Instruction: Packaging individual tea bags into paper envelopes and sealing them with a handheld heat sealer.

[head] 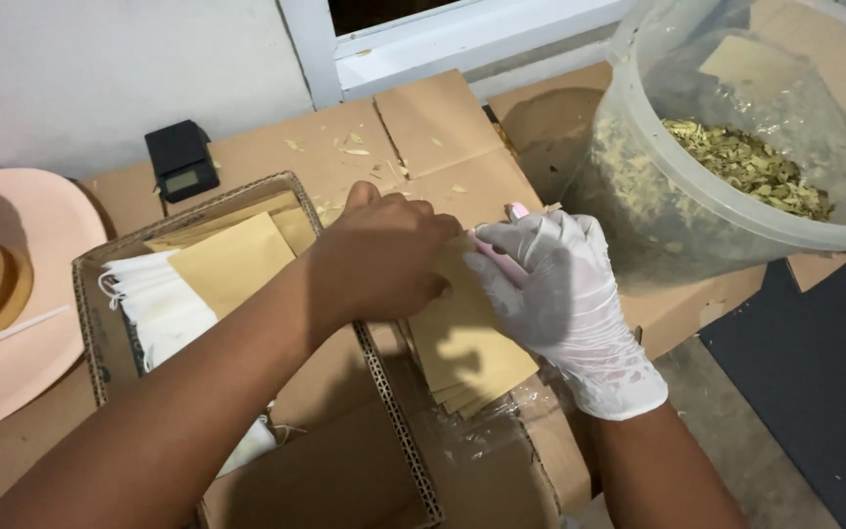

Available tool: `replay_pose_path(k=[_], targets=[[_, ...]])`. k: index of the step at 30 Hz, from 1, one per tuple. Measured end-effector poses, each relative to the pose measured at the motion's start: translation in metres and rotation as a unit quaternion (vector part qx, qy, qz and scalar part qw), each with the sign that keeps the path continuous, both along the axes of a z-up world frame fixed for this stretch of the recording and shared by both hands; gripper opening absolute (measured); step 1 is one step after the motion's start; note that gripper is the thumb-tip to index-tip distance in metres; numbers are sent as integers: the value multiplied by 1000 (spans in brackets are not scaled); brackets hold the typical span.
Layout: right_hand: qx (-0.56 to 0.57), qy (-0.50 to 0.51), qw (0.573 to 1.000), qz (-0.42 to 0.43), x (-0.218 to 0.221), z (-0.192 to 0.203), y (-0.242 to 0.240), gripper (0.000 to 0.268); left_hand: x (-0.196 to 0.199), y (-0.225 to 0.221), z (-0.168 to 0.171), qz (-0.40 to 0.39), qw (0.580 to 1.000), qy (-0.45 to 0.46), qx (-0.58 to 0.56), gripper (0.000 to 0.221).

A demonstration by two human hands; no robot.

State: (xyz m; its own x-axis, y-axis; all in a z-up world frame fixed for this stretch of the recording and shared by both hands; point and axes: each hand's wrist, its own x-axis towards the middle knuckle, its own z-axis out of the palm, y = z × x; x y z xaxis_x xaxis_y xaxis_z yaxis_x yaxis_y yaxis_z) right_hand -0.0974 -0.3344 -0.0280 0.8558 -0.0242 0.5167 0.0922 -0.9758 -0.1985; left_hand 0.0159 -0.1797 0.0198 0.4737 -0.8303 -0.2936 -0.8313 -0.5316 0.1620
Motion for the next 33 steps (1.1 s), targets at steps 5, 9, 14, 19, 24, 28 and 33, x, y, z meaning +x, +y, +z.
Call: replay_pose_path(k=[5,9,14,19,24,28,33], targets=[[2,-100,994,35,0,-20,-6,18,-5,9,26,42,999,35,3,17],[-24,-92,994,47,2,0,6,18,3,26,37,75,996,47,17,54],[-77,-35,994,75,11,28,32,25,8,72,45,130,988,27,-75,61],[-194,-50,972,120,26,58,68,30,3,133,37,160,968,-32,-193,57],[-196,-105,958,181,55,59,102,26,-3,177,23,217,935,-96,-263,50],[-124,-110,955,244,74,47,123,20,-3,190,16,310,914,-122,-231,53],[-109,-104,955,257,91,34,139,28,4,189,9,323,919,-146,-175,52]])
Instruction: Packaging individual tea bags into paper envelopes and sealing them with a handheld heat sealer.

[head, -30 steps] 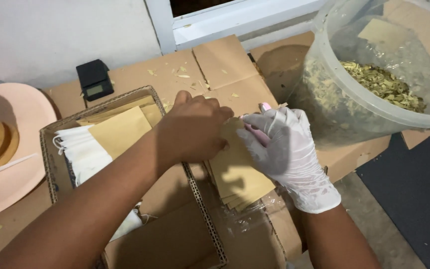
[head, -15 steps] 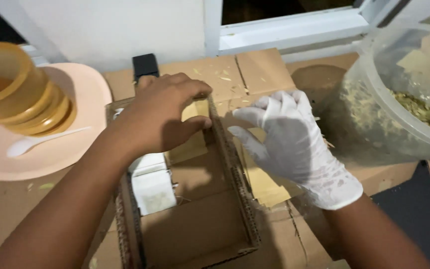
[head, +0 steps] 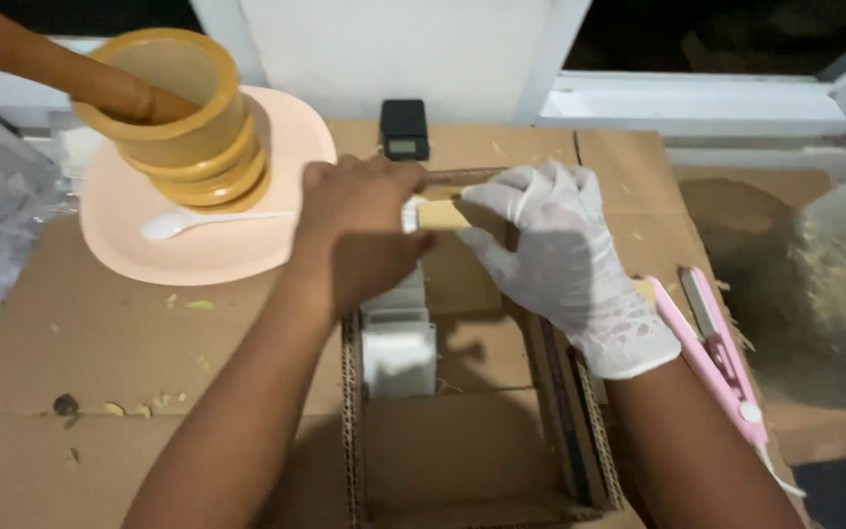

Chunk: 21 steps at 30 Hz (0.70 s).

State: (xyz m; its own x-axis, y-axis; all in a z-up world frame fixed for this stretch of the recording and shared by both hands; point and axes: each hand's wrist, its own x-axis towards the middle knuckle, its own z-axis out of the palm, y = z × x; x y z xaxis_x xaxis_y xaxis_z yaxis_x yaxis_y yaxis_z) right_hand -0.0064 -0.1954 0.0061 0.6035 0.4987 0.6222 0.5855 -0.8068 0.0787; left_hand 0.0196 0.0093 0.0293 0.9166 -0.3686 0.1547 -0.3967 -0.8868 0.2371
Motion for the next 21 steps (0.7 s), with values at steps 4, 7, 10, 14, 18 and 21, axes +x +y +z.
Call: replay_pose_path(k=[4,7,10,14,18,21], targets=[[-34,9,999,-37,1,-9,-1,25,-4,-8,-10,5,999,42,-7,47],[-28,32,998,-46,6,-11,-3,29,0,-8,-15,9,1000,24,-16,32],[-32,48,997,-58,5,-16,-7,35,-1,-10,-10,8,996,77,-42,14],[-53,28,997,-46,5,-17,-9,43,-6,-11,5,12,983,151,-102,6],[-12,75,997,-22,7,-16,-17,42,-6,-8,3,7,971,182,-154,7],[68,158,985,21,3,5,-17,29,-6,-7,-1,-24,965,149,-215,7]])
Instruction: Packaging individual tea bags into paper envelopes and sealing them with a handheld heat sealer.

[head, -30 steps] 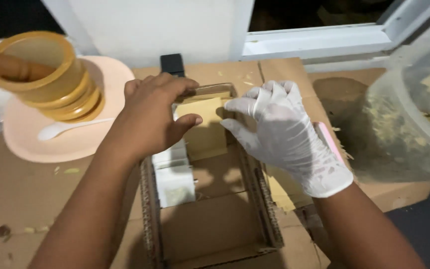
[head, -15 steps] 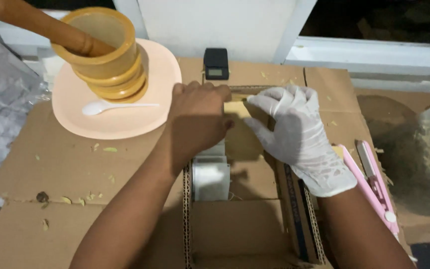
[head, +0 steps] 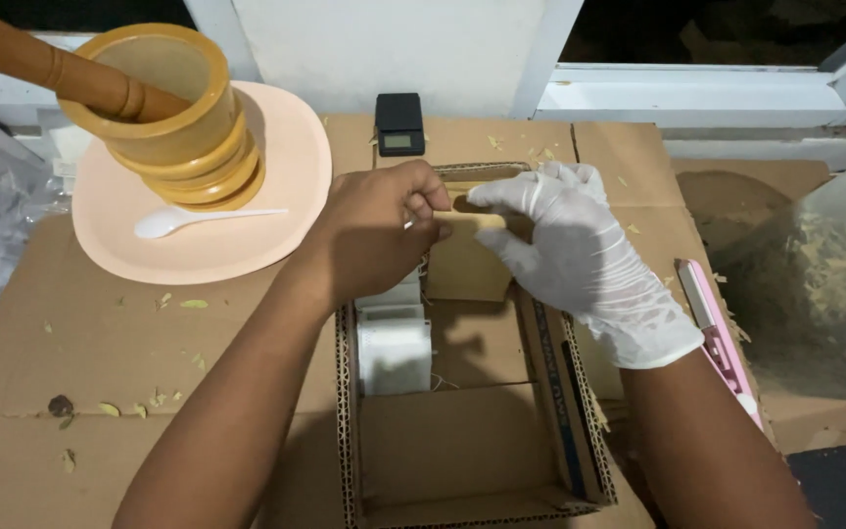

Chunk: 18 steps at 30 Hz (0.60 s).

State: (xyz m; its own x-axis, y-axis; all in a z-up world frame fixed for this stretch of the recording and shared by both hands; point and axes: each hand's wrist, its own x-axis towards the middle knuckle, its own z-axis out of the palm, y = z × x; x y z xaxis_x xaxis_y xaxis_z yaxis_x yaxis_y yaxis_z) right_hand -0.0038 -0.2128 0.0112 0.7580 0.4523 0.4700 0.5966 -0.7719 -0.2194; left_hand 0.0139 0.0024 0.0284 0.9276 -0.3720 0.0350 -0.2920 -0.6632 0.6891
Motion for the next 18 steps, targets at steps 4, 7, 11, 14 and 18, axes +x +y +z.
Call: replay_pose_path(k=[4,7,11,14,18], targets=[[96,129,987,-17,-12,32,3,20,-1,-3,1,9,999,23,-38,25],[148,84,984,-57,-13,26,-1,27,-2,-5,3,26,998,47,-45,31],[238,141,956,-96,-15,29,8,25,3,-7,-8,58,991,61,-102,14],[235,74,969,2,-16,20,9,36,9,-7,-16,65,990,60,-112,7],[244,67,967,-2,-17,16,15,30,7,-6,-9,68,993,68,-74,6]])
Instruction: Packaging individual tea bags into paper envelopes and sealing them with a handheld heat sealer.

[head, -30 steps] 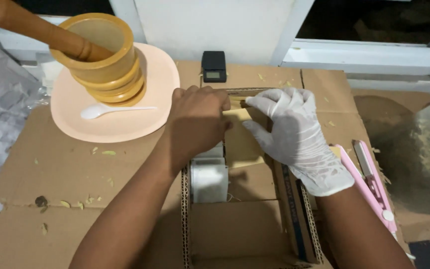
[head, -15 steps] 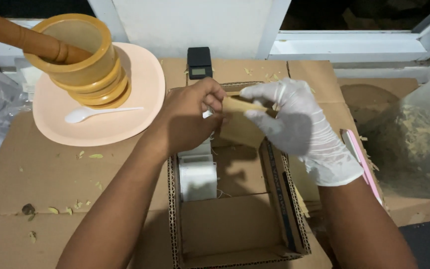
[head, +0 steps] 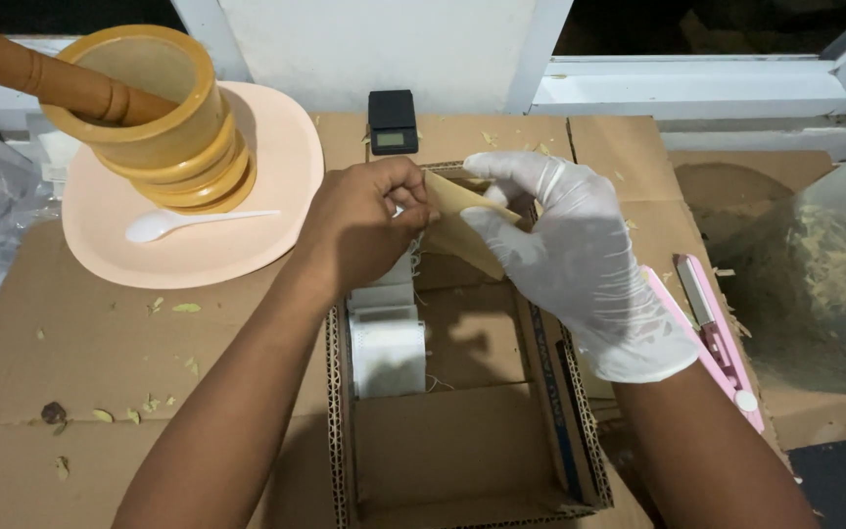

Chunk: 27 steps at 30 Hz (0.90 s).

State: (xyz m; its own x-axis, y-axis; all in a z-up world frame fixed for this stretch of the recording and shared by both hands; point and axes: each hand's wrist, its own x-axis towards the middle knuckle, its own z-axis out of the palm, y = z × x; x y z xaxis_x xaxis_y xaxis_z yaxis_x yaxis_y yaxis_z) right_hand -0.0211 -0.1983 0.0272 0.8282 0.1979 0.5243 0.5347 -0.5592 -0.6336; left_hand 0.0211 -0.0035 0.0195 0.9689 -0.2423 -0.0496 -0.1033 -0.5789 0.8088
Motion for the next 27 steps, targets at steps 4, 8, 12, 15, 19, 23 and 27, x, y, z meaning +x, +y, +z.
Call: replay_pose_path(k=[4,8,12,15,19,23,27], targets=[[-31,-1,1000,-2,2,0,-5,31,-1,2,1,-9,999,-27,21,8],[-30,148,983,-103,1,20,-6,27,-2,3,3,-51,995,-31,75,24],[19,158,981,-108,-6,34,-10,30,3,6,-4,-78,991,-74,81,32],[86,137,983,-85,-6,28,-15,33,1,8,-3,-82,993,-39,76,25],[152,172,972,-58,-3,27,-13,33,1,7,0,-94,989,-16,109,10],[127,228,963,-72,2,30,-11,36,4,12,-4,-134,975,-17,174,16],[-209,58,967,-134,3,20,-14,66,-9,11,16,-142,973,0,181,14]])
